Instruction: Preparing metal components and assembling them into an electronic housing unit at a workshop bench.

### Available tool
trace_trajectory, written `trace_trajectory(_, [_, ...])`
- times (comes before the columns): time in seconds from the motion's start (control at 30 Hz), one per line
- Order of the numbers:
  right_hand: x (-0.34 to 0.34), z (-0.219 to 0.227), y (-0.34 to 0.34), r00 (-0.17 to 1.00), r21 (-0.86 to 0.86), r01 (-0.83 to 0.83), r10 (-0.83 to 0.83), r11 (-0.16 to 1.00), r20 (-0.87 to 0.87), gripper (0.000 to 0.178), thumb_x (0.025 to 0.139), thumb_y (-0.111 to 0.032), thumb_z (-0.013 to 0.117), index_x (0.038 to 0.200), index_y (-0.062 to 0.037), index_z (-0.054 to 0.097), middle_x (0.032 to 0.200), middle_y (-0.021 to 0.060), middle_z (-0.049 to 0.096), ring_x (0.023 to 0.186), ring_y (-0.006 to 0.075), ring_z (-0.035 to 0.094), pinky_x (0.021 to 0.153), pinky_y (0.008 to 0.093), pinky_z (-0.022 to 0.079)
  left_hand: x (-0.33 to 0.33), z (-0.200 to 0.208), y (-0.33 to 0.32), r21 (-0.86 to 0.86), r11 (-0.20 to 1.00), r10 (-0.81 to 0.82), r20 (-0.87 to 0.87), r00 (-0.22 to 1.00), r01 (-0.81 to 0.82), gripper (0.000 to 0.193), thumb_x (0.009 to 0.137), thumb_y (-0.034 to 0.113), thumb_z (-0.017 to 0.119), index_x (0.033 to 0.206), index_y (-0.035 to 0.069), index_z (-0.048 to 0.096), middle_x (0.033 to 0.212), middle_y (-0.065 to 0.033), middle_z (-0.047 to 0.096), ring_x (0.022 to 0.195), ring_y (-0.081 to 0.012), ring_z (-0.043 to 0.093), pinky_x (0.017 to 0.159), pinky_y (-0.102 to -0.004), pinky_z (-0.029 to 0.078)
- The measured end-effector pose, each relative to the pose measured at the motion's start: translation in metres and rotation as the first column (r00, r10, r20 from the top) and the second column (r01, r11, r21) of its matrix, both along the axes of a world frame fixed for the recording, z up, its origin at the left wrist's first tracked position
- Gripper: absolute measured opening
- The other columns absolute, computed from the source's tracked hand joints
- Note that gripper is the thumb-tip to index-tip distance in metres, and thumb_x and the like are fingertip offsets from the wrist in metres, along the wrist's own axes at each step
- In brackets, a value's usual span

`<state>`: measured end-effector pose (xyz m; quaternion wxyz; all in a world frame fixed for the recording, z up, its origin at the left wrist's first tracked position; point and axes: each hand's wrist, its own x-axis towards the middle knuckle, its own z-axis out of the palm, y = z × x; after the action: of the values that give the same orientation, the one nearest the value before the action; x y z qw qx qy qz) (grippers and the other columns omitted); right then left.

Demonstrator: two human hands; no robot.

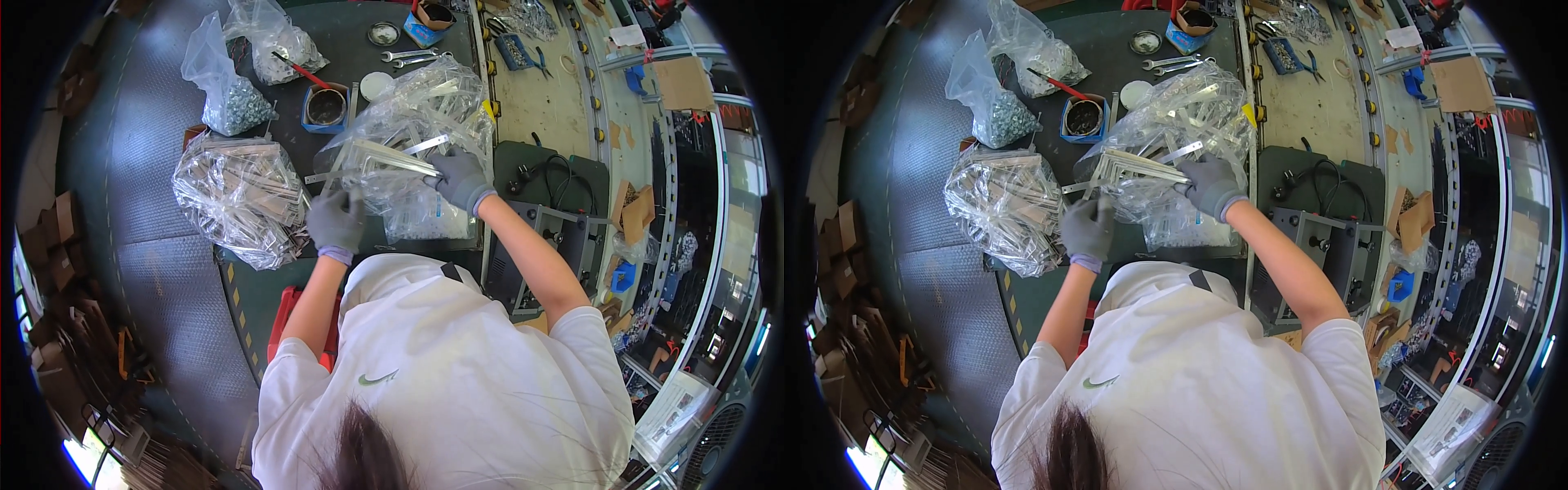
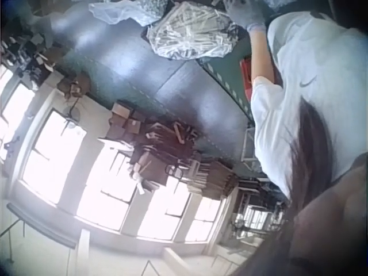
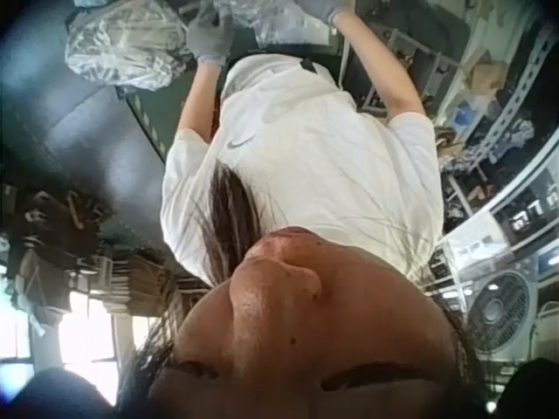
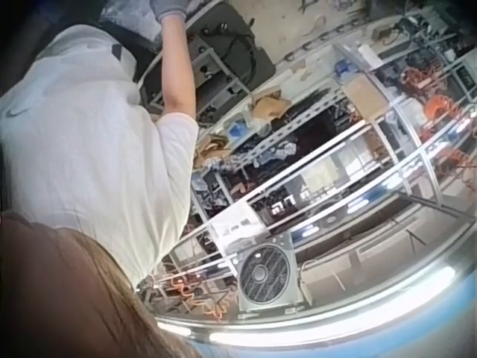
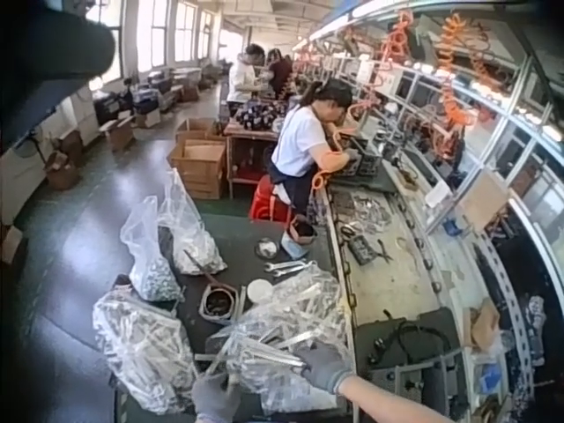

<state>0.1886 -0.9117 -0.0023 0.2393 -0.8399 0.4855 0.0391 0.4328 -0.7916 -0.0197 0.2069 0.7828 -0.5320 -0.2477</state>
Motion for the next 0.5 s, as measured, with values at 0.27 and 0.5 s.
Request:
trace_trajectory(0.27, [0.041, 0.008, 0.066, 0.957, -0.419, -0.034, 0.15, 0.908, 0.247, 0.052, 0.08, -0.032, 0.073, 0.124, -0.0128, 0.053, 0.089, 0.0103, 0.066, 0.088, 0.0345, 0.057, 0.082, 0.0483, 0.045, -0.057, -0.013, -0.013, 0.133, 0.906, 0.088, -0.988, -0.129, -0.401, 0.039, 0.099, 0.024, 0.061, 0.129, -0.001, 0.055, 0.117, -0.0109, 0.066, 0.106, -0.0199, 0.063, 0.093, -0.0356, 0.05])
trace_trajectory(0.5, [0.018, 0.02, 0.048, 0.963, -0.38, 0.057, 0.05, 0.923, 0.266, 0.027, 0.084, -0.02, 0.061, 0.111, -0.0171, 0.064, 0.089, 0.0076, 0.066, 0.088, 0.0336, 0.058, 0.076, 0.0477, 0.044, -0.019, -0.005, -0.009, 0.067, 0.933, 0.083, -0.996, 0.03, -0.354, 0.036, 0.099, 0.021, 0.06, 0.126, -0.003, 0.054, 0.101, -0.0127, 0.068, 0.091, -0.0234, 0.068, 0.083, -0.0378, 0.056])
